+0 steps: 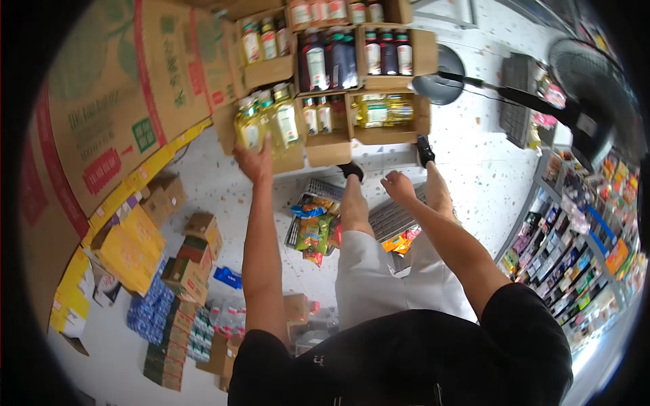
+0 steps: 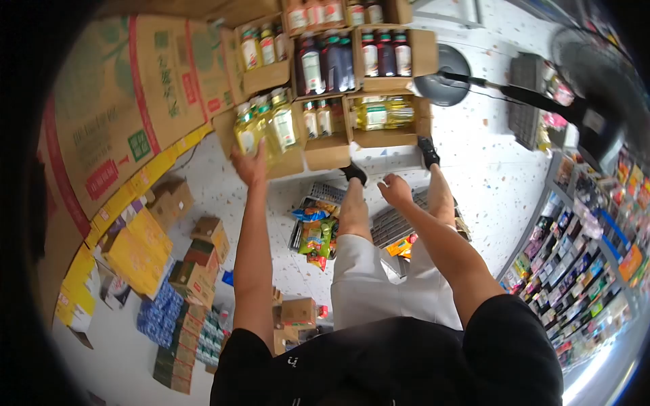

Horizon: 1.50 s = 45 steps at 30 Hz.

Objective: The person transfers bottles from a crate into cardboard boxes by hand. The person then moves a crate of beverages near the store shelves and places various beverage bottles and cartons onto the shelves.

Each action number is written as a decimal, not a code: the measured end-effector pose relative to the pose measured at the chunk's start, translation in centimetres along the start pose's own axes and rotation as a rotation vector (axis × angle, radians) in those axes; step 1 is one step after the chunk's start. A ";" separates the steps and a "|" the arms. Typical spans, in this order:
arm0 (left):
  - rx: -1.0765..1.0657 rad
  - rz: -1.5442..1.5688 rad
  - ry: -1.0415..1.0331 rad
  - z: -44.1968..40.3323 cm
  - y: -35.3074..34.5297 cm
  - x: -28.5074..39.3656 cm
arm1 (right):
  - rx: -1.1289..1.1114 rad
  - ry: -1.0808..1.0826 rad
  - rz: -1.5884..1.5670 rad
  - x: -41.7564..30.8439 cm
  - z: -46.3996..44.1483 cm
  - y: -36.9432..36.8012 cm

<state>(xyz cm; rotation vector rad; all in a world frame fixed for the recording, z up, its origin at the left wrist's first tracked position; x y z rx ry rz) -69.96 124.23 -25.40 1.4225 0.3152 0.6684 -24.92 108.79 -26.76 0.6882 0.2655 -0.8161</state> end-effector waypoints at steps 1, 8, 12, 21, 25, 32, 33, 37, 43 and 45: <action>0.010 0.030 -0.044 0.9 -0.4 -1.4 | 0.021 -0.037 0.006 2.1 1.6 1.6; -0.053 -0.050 -0.280 13.8 9.8 6.8 | 0.356 -0.042 -0.143 8.8 10.9 18.3; -0.225 -0.086 -0.483 27.1 8.2 12.1 | 0.442 -0.176 -0.348 13.5 12.1 25.6; -1.125 0.351 -0.784 55.1 8.4 45.3 | 0.461 -0.277 -0.409 33.5 9.1 44.4; -1.142 0.294 -1.031 61.8 10.0 54.8 | 0.602 -0.302 -0.283 38.8 8.1 53.7; -1.326 0.185 -1.149 71.1 0.5 54.1 | 0.718 -0.472 0.042 49.4 -4.6 66.3; -1.241 0.170 -1.214 72.9 -0.4 55.4 | 0.701 -0.493 0.100 51.1 -7.3 67.7; -1.305 0.037 -1.074 79.0 -1.6 63.8 | 0.571 -0.452 0.121 57.8 -15.7 71.2; -1.372 -0.110 -0.968 80.9 -1.4 67.6 | 0.396 -0.443 0.096 62.5 -17.4 71.1; -1.304 0.010 -0.974 80.6 -3.4 67.5 | 0.408 -0.445 0.029 61.0 -15.5 73.8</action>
Point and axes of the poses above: each hand's wrist, its own z-axis away from the middle knuckle, its own y-axis out of the back of the hand, x = y × z, the point moved 1 cm from there along -z, towards the middle knuckle, and after that the axes turned 9 degrees about -z, right-handed, at the moved point
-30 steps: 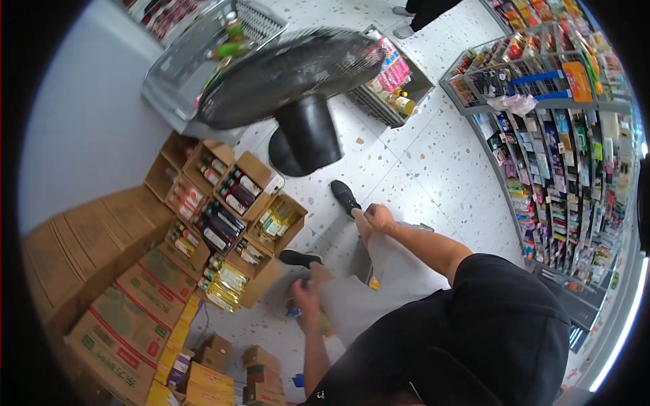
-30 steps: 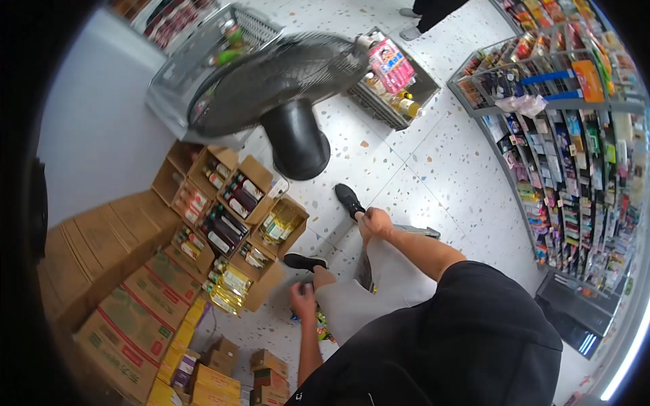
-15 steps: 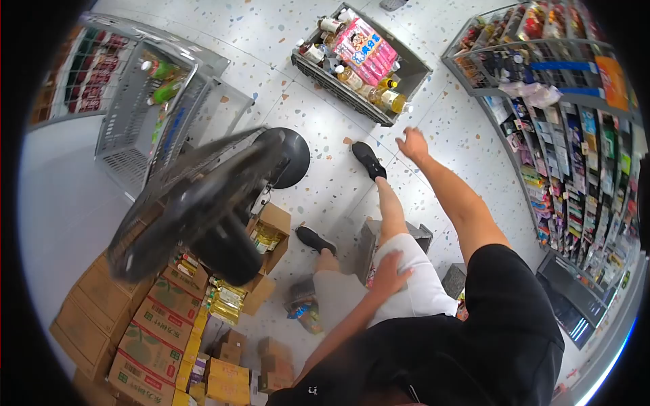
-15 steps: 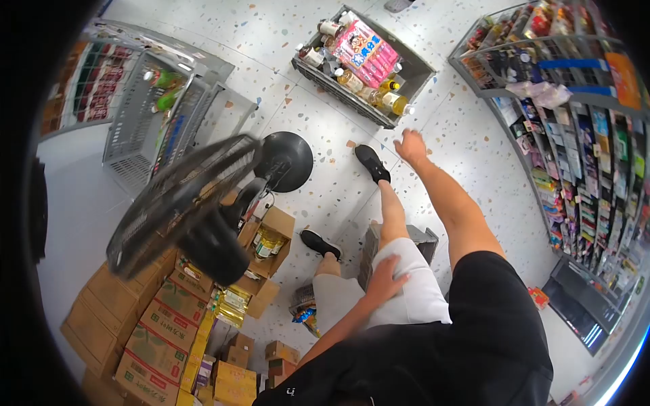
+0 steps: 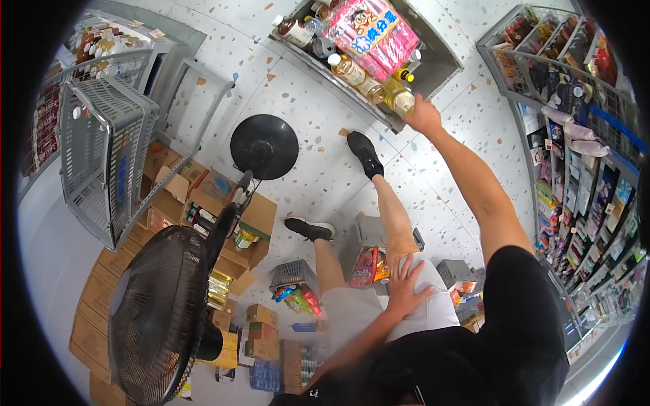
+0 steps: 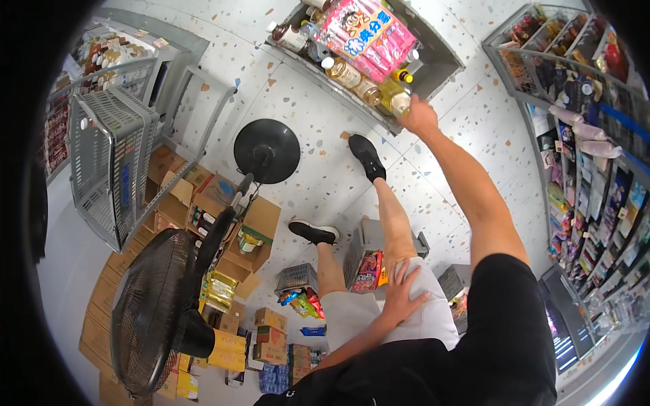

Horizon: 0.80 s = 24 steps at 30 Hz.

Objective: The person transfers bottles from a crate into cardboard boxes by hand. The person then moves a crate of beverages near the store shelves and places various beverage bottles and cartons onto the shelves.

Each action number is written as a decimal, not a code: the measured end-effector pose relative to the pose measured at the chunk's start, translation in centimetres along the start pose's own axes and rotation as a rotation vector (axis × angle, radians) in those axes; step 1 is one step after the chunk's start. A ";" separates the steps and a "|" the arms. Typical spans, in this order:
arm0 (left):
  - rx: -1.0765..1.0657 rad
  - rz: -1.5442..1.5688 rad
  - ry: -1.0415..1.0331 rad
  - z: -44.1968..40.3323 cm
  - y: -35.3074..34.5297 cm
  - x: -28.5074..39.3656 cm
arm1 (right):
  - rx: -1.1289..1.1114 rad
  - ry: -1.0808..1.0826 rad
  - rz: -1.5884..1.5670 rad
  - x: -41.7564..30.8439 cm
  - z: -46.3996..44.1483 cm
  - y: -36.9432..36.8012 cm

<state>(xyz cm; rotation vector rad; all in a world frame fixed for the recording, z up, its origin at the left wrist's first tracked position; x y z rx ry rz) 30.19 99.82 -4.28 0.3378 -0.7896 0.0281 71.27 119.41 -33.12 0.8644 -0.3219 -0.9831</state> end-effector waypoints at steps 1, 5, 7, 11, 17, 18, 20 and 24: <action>0.025 0.026 -0.002 -0.5 -0.6 -0.8 | -0.027 -0.047 -0.024 -0.1 2.3 1.9; 0.134 0.063 0.112 -3.7 3.3 -0.4 | -0.127 -0.037 0.012 1.2 13.1 8.6; 0.266 0.139 0.209 -6.5 5.8 0.1 | -0.224 0.035 0.079 1.0 18.0 11.4; 0.352 -0.049 -0.160 -7.4 11.7 -0.5 | -0.655 0.182 0.076 -3.0 26.3 12.8; 0.573 0.098 -0.057 0.9 10.2 -12.1 | -1.121 0.044 -0.307 -16.0 36.2 4.6; 0.623 0.180 0.087 3.0 10.0 -14.8 | -1.120 -0.123 -0.483 -18.3 37.8 3.8; 0.766 0.443 0.368 6.4 7.5 -20.4 | -1.121 -0.211 -0.736 -16.7 36.6 -3.1; 1.134 1.447 0.670 10.1 8.8 -31.7 | -0.820 0.129 -0.528 -20.2 41.0 -8.0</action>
Point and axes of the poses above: each hand's wrist, its own z-axis away from the middle knuckle, its own y-axis out of the back of the hand, x = y × z, the point moved 1 cm from there along -z, towards the middle knuckle, and after that the axes turned 9 degrees about -z, right-handed, at the moved point
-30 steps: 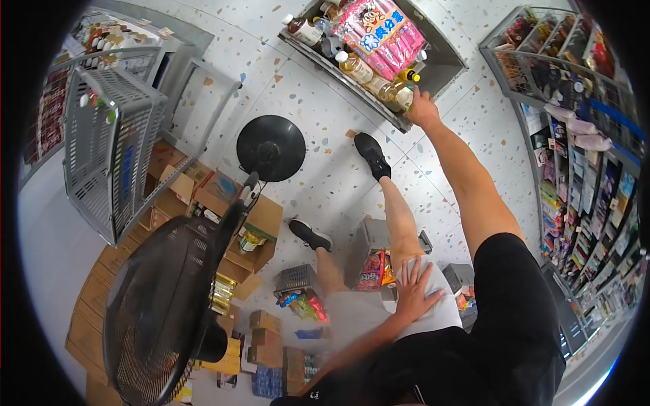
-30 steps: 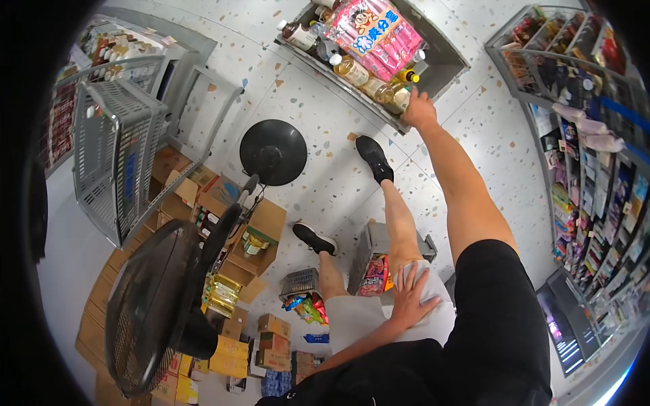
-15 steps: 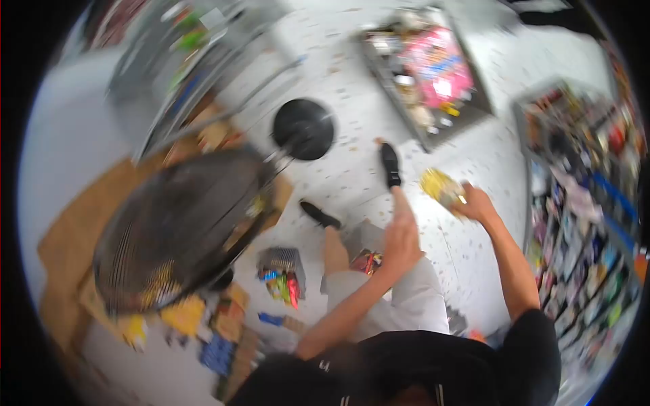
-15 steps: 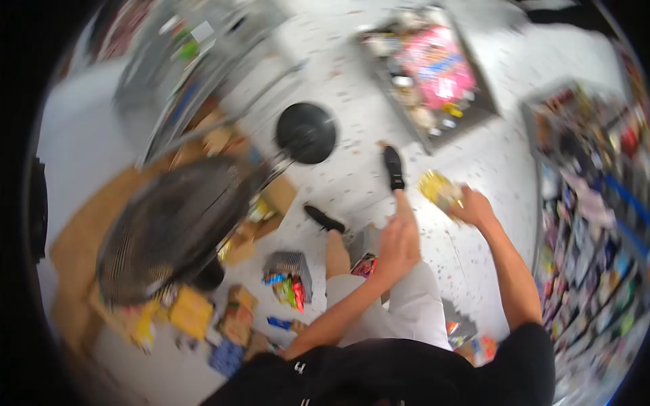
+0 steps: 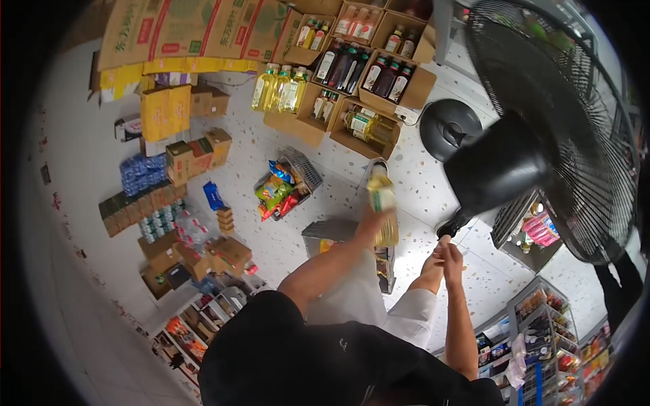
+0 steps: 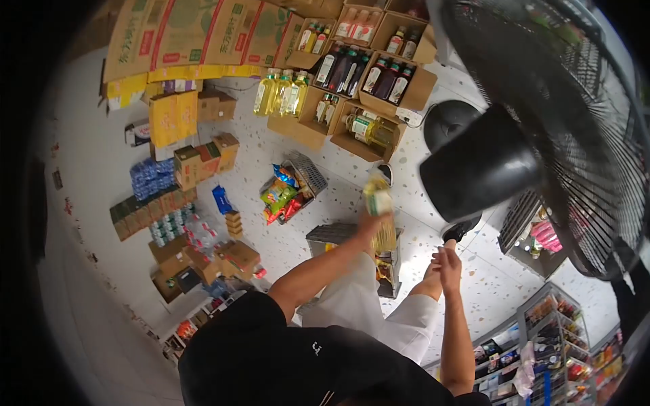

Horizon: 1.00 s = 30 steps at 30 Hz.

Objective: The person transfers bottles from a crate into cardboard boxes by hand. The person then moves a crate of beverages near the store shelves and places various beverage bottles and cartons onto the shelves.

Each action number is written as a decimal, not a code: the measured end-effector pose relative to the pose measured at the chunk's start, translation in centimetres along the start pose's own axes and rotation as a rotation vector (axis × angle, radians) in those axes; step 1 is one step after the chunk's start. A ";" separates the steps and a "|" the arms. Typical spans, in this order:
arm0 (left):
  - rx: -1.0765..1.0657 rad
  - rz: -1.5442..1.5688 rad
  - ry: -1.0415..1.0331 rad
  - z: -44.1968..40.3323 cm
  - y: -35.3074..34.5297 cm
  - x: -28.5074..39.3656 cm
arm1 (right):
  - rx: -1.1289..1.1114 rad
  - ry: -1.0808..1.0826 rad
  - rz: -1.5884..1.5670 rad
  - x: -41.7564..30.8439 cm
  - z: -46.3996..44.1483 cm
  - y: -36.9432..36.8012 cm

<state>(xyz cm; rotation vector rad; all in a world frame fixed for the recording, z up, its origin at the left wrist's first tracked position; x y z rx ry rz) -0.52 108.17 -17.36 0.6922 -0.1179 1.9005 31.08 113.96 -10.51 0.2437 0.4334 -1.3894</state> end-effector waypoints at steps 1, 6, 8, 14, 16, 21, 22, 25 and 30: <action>0.067 0.179 0.031 -2.4 1.2 1.4 | -0.004 -0.007 0.026 1.3 -0.2 -1.2; 0.182 0.659 0.204 -17.5 5.0 6.9 | -0.034 -0.262 0.148 6.5 1.0 -6.6; 0.236 0.704 0.273 -23.1 5.7 7.7 | -0.004 -0.258 0.170 8.1 1.5 -8.5; 0.406 0.527 0.390 -28.7 8.1 5.0 | 0.185 0.335 0.699 -3.2 -4.6 -21.3; 0.330 0.628 0.141 -28.7 8.9 2.9 | 0.197 0.842 0.652 -4.0 -15.0 -25.3; 0.352 0.625 0.188 -27.7 9.9 0.9 | -0.009 1.023 1.221 -5.5 -36.8 -34.3; 0.354 0.620 0.192 -27.9 10.0 0.3 | -0.090 1.013 1.384 -5.5 -39.3 -35.4; 0.309 0.605 0.046 -29.1 9.7 -0.9 | -0.200 1.014 1.690 -5.6 -43.6 -37.9; 0.329 0.553 0.035 -31.4 8.4 -1.1 | -0.163 0.567 1.621 -6.7 -46.0 -38.8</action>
Point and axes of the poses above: each hand's wrist, its own z-axis away from the middle knuckle, its own y-axis out of the back of the hand, x = y × z, the point moved 1 cm from there along -z, towards the middle knuckle, and after that the axes turned 9 degrees about -z, right-handed, at the moved point
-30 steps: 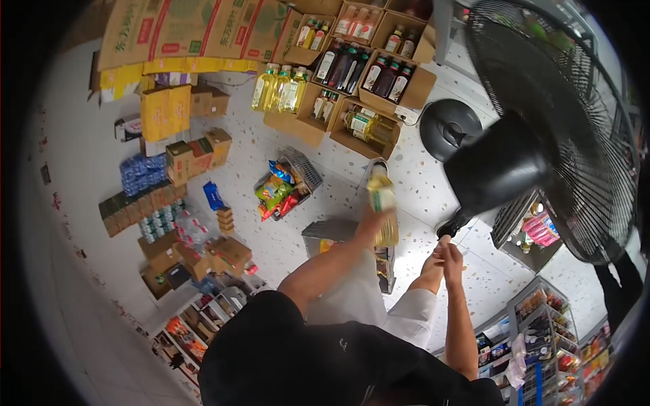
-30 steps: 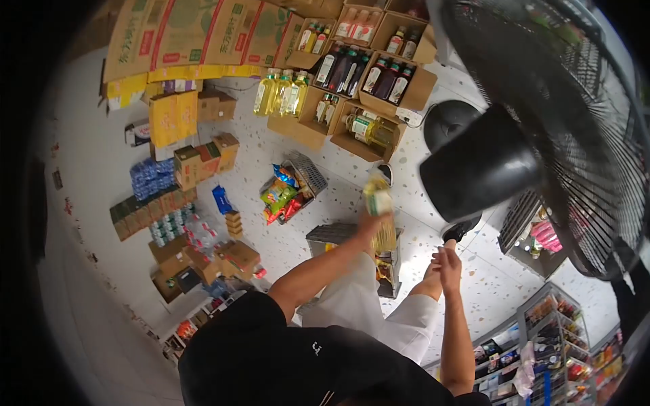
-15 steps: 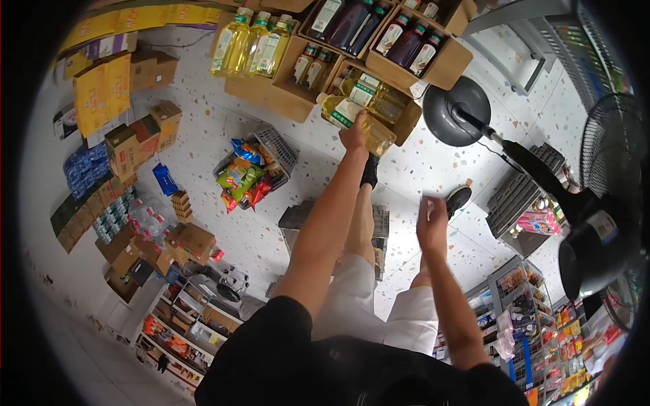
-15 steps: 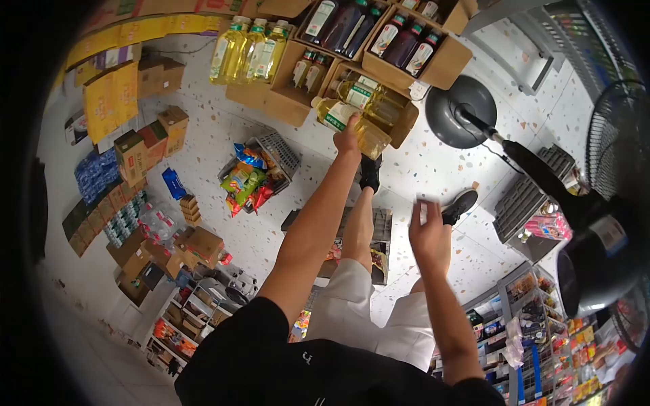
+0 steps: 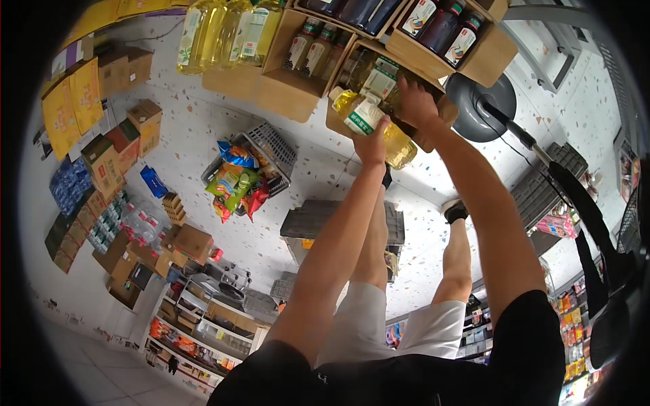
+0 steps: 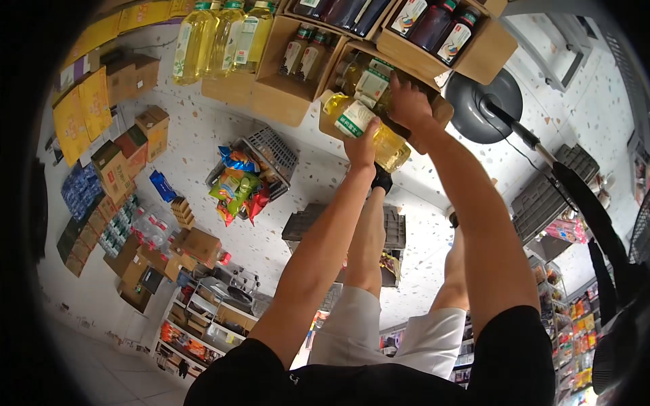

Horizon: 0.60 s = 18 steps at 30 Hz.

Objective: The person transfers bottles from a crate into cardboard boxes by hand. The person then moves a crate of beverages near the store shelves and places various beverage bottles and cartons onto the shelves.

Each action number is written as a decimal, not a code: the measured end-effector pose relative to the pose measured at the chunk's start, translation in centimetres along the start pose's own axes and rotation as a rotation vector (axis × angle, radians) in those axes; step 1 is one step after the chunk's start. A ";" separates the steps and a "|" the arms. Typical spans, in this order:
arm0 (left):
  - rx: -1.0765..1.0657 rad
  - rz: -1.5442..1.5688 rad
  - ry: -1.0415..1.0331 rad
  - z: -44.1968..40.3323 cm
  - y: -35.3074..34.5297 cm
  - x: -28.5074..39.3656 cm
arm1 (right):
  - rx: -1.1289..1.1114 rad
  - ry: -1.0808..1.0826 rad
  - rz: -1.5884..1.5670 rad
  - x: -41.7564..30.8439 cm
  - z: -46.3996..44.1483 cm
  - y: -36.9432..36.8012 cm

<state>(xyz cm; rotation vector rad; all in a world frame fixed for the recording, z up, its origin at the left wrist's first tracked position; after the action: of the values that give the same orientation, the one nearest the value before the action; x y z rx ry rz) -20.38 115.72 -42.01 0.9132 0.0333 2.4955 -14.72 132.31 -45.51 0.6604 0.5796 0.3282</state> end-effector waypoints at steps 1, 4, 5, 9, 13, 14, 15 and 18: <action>0.007 -0.024 0.007 -0.6 -0.5 -0.1 | 0.048 0.100 -0.081 0.9 0.1 0.7; 0.017 -0.030 0.012 -1.7 -1.8 0.3 | 0.077 0.045 -0.297 1.0 1.1 3.9; -0.001 -0.010 0.006 -2.0 -2.4 0.5 | 0.134 0.071 -0.295 0.4 2.0 5.3; 0.053 -0.238 0.011 -2.7 -4.4 0.8 | 0.409 0.319 -0.204 1.1 3.0 5.8; 0.160 -0.727 -0.112 -3.5 -5.3 -0.6 | 0.447 0.396 -0.080 0.8 1.9 4.8; 0.085 -1.034 -0.268 -4.0 -5.0 -0.3 | 0.454 0.397 -0.082 0.3 2.4 4.8; -0.024 -1.261 -0.142 -2.0 -5.4 3.7 | 0.419 0.289 -0.021 0.1 2.7 4.6; -0.013 -1.200 -0.239 -1.6 -4.9 4.4 | 0.417 0.151 -0.009 0.4 4.3 2.2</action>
<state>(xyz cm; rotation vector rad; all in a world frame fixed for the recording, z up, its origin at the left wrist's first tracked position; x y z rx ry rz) -22.14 122.22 -41.47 0.8136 0.3661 1.2723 -12.04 132.13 -41.48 1.0393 0.8055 0.2508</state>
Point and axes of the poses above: each hand's wrist, its own z-axis away from the middle knuckle, its own y-axis out of the back of the hand, x = y × z, the point moved 1 cm from there along -z, towards the middle knuckle, and after that the axes turned 9 degrees about -z, right-handed, at the moved point
